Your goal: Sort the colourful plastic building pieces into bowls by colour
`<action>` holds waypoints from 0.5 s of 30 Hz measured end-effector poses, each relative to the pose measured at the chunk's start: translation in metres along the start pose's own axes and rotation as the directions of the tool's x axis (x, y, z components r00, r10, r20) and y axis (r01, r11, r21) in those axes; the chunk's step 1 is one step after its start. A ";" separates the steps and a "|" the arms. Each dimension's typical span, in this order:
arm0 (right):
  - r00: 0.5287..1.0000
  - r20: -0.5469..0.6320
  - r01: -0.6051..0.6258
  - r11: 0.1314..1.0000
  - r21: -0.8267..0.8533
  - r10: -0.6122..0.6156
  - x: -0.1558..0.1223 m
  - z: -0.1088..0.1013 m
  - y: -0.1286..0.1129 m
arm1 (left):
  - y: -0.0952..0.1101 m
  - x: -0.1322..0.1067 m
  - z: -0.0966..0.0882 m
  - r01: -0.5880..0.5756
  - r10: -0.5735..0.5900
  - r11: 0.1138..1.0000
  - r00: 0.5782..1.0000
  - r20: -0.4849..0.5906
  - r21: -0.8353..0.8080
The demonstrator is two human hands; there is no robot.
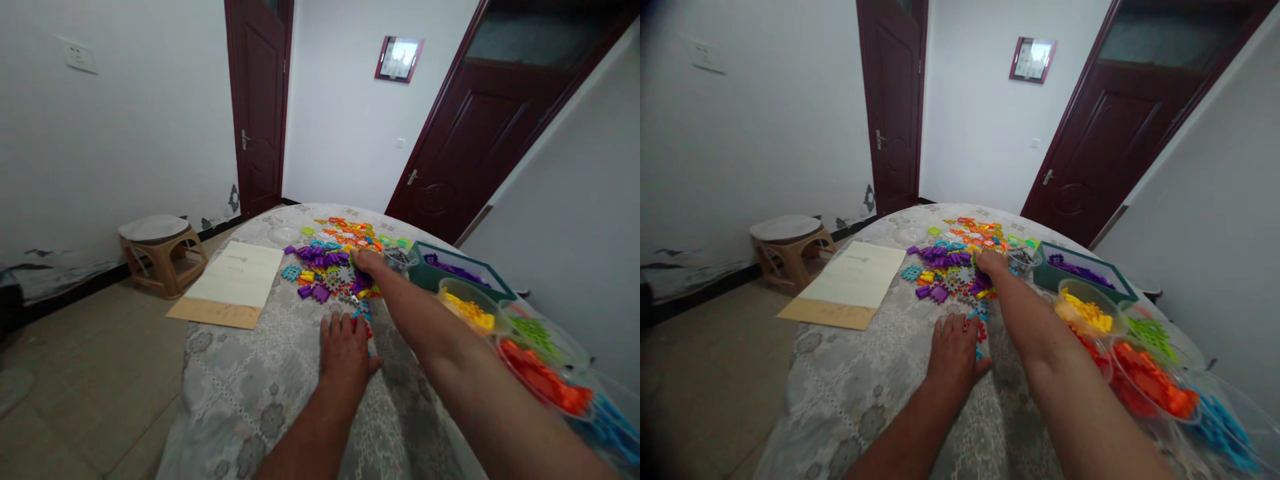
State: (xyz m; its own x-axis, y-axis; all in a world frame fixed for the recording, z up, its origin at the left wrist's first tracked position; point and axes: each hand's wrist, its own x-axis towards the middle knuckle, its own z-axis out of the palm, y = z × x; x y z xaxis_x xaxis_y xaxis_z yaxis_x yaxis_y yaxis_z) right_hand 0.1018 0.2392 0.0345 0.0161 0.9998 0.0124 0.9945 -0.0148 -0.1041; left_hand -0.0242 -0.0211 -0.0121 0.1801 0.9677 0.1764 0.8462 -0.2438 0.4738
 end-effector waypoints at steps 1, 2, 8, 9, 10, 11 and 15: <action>1.000 0.002 -0.027 1.000 -0.002 0.027 -0.001 0.002 -0.002 | 0.000 0.001 0.000 0.018 -0.018 0.999 1.000 -0.019 0.036; 0.999 0.007 -0.047 0.999 -0.005 0.047 -0.002 0.003 -0.003 | -0.001 0.002 0.000 0.034 -0.032 0.998 0.999 -0.034 0.053; 0.995 0.010 -0.100 0.995 -0.015 0.100 -0.023 0.004 -0.012 | -0.002 0.007 0.007 0.079 -0.078 0.997 0.989 -0.125 0.007; 0.995 0.010 -0.101 0.995 -0.013 0.101 -0.029 0.005 -0.015 | -0.002 0.007 0.009 0.078 -0.077 0.997 0.988 -0.136 -0.001; 0.995 0.011 -0.100 0.995 -0.009 0.100 -0.036 0.006 -0.017 | -0.002 0.007 0.010 0.073 -0.073 0.997 0.986 -0.147 -0.008; 0.995 0.010 -0.097 0.995 -0.004 0.097 -0.043 0.008 -0.020 | -0.003 0.007 0.011 0.066 -0.068 0.998 0.985 -0.160 -0.015; 0.997 -0.004 -0.083 0.996 0.016 0.083 -0.075 0.017 -0.029 | -0.006 0.007 0.016 0.039 -0.048 0.998 0.974 -0.223 -0.044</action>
State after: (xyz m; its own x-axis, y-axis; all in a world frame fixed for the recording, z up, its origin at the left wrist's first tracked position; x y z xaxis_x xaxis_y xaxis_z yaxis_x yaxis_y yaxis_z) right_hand 0.0702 0.1648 0.0193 0.0992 0.9950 0.0073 0.9879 -0.0976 -0.1206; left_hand -0.0200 -0.0120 -0.0272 0.0228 0.9397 0.3413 0.8295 -0.2084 0.5182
